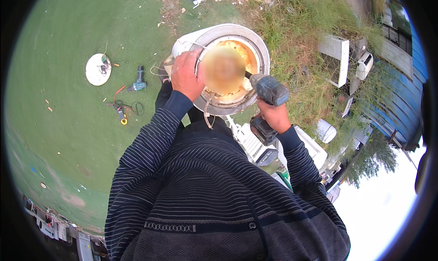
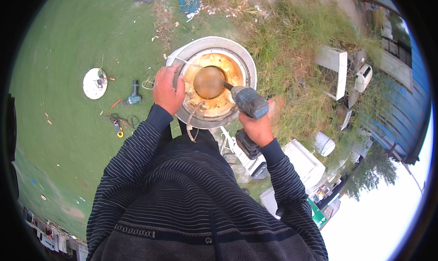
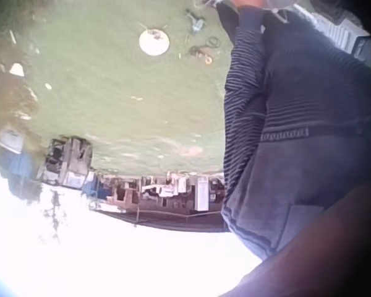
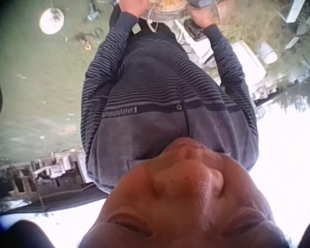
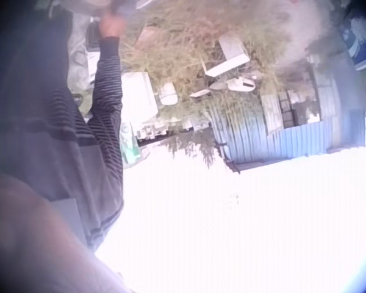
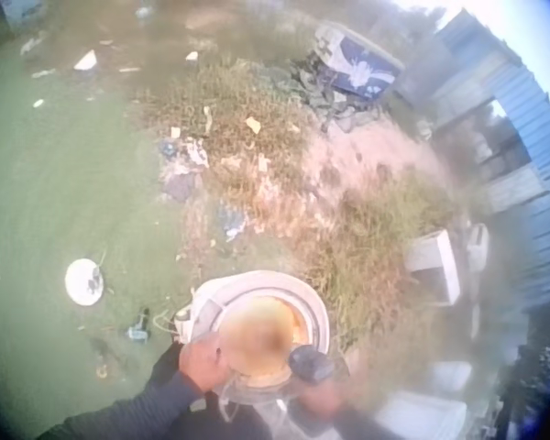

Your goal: The person uses a power drill to remove screws and disassemble a white cylindrical appliance, likely a water heater. They extract internal copper coils and a circular metal plate, then use pliers to cut wires attached to the plate before placing it back into the cylinder.

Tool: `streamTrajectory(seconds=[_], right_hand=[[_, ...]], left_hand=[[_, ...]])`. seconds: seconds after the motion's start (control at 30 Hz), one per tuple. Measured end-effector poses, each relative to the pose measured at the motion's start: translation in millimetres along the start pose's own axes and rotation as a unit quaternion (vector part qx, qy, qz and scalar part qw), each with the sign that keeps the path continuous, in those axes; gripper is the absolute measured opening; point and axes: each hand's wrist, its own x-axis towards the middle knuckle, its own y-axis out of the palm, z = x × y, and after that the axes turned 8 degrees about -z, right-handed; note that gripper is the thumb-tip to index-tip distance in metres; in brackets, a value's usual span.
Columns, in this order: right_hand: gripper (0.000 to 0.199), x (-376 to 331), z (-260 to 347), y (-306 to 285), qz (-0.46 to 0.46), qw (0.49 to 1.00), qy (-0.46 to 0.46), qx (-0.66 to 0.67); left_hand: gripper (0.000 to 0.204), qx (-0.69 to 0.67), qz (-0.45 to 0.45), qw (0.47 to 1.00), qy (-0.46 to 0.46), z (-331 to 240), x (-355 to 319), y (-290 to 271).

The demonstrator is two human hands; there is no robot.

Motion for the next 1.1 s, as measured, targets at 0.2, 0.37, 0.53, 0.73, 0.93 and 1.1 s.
streamTrajectory(seconds=[0.2,0.37,0.53,0.73,0.93,1.1], right_hand=[[0.031,9,-33,28,-0.017,0.999,-0.038,-0.009],[0.026,2,-45,34,0.005,0.996,0.037,0.076],[0.013,8,-52,31,0.02,0.981,0.147,0.127],[0.007,-4,-47,18,-0.015,0.946,0.182,0.27],[0.009,20,-33,20,-0.013,0.964,0.13,0.231],[0.012,40,-31,23,0.019,0.985,0.102,0.138]], left_hand=[[0.02,-0.065,0.108,0.992,-0.028,-5,-27,5],[0.02,-0.076,0.081,0.993,-0.036,15,-19,16],[0.019,-0.204,0.092,0.959,-0.171,31,-10,24],[0.02,-0.346,0.152,0.868,-0.324,30,8,12],[0.019,-0.321,0.153,0.873,-0.334,28,10,10],[0.018,-0.326,0.13,0.875,-0.333,28,8,11]])
